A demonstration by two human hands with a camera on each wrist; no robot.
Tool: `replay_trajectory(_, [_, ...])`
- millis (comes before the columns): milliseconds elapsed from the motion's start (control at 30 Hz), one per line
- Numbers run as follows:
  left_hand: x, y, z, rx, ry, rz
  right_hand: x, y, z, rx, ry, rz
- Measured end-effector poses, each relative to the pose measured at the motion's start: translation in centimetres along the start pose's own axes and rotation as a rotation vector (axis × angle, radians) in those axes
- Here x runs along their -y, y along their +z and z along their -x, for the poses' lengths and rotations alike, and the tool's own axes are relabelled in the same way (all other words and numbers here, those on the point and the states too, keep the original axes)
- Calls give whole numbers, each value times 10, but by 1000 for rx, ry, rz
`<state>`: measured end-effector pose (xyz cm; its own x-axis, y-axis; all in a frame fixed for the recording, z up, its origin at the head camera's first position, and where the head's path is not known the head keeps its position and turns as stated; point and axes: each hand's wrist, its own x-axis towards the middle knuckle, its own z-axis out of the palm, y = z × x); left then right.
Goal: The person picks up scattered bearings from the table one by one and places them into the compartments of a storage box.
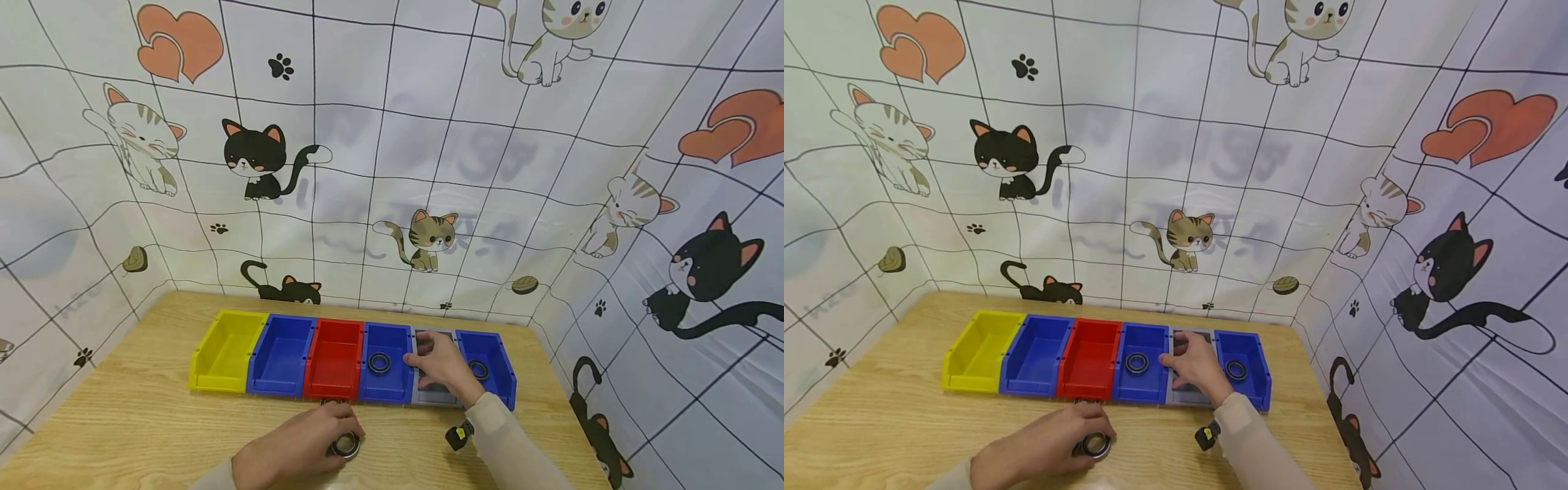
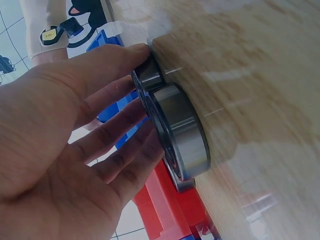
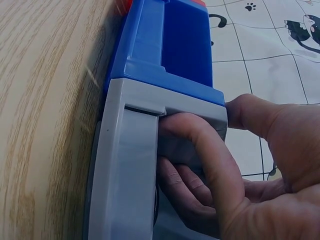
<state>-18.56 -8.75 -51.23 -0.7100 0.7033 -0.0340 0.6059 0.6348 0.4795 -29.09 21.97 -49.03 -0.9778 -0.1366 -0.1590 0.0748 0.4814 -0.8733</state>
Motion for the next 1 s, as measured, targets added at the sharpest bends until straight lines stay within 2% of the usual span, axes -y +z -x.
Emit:
replay_trajectory(100, [3, 2, -1, -4, 23, 5, 1, -1, 1, 1, 0, 0])
replay_trajectory(133, [12, 10, -3, -22, 63, -10, 1, -1, 1, 2, 1, -1])
replay_trajectory(267, [21, 16, -6, -44, 137, -16, 1, -1, 1, 3, 0, -6])
replay_trajectory(300, [22, 17, -6, -43, 139, -16, 1, -1, 0, 3, 0, -8])
replay_trajectory(333, [21, 16, -6, -38, 132, -11, 1, -1, 0, 3, -1, -9])
replay_trajectory(367, [13, 9, -5, -20, 99, 9, 1, -1, 0, 4, -1, -9])
replay_trajectory(467, [8, 5, -3, -5, 61, 11, 0, -1, 0, 5, -3, -9])
replay_trajectory(500, [3, 3, -3, 5, 29, 24, 0, -1, 0, 6, -3, -10])
replay_trajectory(600, [-1, 1, -2, 10, 6, 23, -1, -1, 0, 6, -5, -14])
replay_trajectory(767, [-1, 2, -2, 9, -1, 33, -1, -1, 0, 4, -7, -19])
replay_trajectory(1000, [-2, 1, -3, 0, 20, 16, 0, 0, 1, 3, 0, -21])
